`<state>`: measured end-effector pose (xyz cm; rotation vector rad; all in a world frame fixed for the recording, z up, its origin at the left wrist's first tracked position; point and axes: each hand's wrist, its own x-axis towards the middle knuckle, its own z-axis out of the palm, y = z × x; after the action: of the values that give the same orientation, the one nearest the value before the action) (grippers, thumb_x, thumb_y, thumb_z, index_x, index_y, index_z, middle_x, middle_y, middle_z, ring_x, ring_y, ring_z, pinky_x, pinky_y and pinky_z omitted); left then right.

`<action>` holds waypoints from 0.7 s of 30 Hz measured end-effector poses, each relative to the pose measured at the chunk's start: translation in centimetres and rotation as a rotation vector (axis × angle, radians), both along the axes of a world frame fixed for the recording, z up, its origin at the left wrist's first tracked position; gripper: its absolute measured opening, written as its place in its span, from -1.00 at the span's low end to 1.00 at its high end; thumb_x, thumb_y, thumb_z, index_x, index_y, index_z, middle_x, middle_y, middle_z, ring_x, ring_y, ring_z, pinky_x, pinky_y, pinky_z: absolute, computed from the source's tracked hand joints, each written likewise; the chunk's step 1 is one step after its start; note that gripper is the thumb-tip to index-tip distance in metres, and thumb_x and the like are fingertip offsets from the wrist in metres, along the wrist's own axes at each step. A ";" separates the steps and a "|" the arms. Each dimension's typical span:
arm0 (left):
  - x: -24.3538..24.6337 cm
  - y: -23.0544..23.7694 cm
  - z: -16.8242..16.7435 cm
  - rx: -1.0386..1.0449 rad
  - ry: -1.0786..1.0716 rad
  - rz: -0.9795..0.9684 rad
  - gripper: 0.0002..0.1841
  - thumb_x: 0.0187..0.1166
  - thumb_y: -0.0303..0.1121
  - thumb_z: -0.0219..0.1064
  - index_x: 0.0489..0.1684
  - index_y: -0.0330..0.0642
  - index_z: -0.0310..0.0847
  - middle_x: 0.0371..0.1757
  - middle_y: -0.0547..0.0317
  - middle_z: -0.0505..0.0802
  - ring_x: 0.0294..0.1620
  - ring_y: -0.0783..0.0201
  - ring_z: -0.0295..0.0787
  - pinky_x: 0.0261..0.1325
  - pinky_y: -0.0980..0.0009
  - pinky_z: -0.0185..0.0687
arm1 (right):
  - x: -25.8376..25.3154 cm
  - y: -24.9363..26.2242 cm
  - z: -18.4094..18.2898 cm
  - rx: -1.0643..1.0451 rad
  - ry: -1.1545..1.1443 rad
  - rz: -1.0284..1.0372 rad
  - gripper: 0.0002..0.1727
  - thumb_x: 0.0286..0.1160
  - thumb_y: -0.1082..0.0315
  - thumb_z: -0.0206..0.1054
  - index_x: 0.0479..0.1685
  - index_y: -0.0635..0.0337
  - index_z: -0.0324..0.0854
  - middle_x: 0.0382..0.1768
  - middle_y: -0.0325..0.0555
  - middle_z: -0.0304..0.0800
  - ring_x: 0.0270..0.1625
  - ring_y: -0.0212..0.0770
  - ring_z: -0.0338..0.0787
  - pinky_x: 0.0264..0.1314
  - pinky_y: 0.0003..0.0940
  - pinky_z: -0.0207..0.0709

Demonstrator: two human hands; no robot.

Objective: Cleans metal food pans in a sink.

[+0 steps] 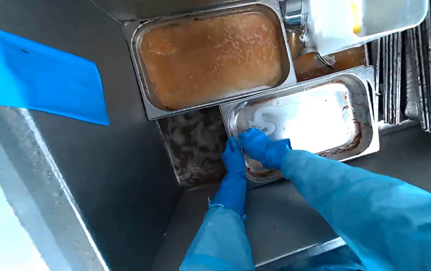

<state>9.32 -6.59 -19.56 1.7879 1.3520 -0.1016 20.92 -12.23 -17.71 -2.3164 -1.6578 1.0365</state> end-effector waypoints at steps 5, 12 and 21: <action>0.6 -0.1 -0.1 0.062 0.074 -0.054 -0.47 0.89 -0.01 0.01 0.21 -0.32 0.71 -0.16 -0.31 0.87 -0.06 -0.25 0.87 0.11 -0.30 0.68 | 1.8 2.7 -1.1 -0.010 -0.003 -0.300 -0.67 0.40 0.21 0.47 0.15 0.00 0.79 0.32 0.03 0.73 0.32 0.18 0.71 0.20 0.21 0.68; 0.5 -0.2 -0.3 0.022 0.065 0.008 -0.52 0.79 0.01 0.20 0.05 -0.32 0.75 -0.28 -0.26 0.84 -0.18 -0.21 0.83 -0.01 -0.29 0.65 | 8.2 -15.3 -2.1 -0.159 -0.095 -0.385 -0.46 0.47 0.13 0.43 0.49 -0.04 0.64 0.53 0.00 0.64 0.57 0.15 0.58 0.60 0.23 0.44; 0.3 -0.3 -0.3 0.032 0.058 -0.024 -0.42 0.87 0.07 -0.01 0.13 -0.35 0.69 -0.24 -0.30 0.83 -0.13 -0.22 0.83 0.03 -0.27 0.67 | -0.5 -7.6 -2.1 -0.146 -0.004 -0.424 -0.50 0.38 0.10 0.49 0.32 0.05 0.73 0.51 0.15 0.63 0.49 0.30 0.60 0.47 0.35 0.47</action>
<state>9.64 -6.87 -19.90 1.8407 1.3800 -0.1460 20.45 -19.78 -19.80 -2.5986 -1.0462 1.0820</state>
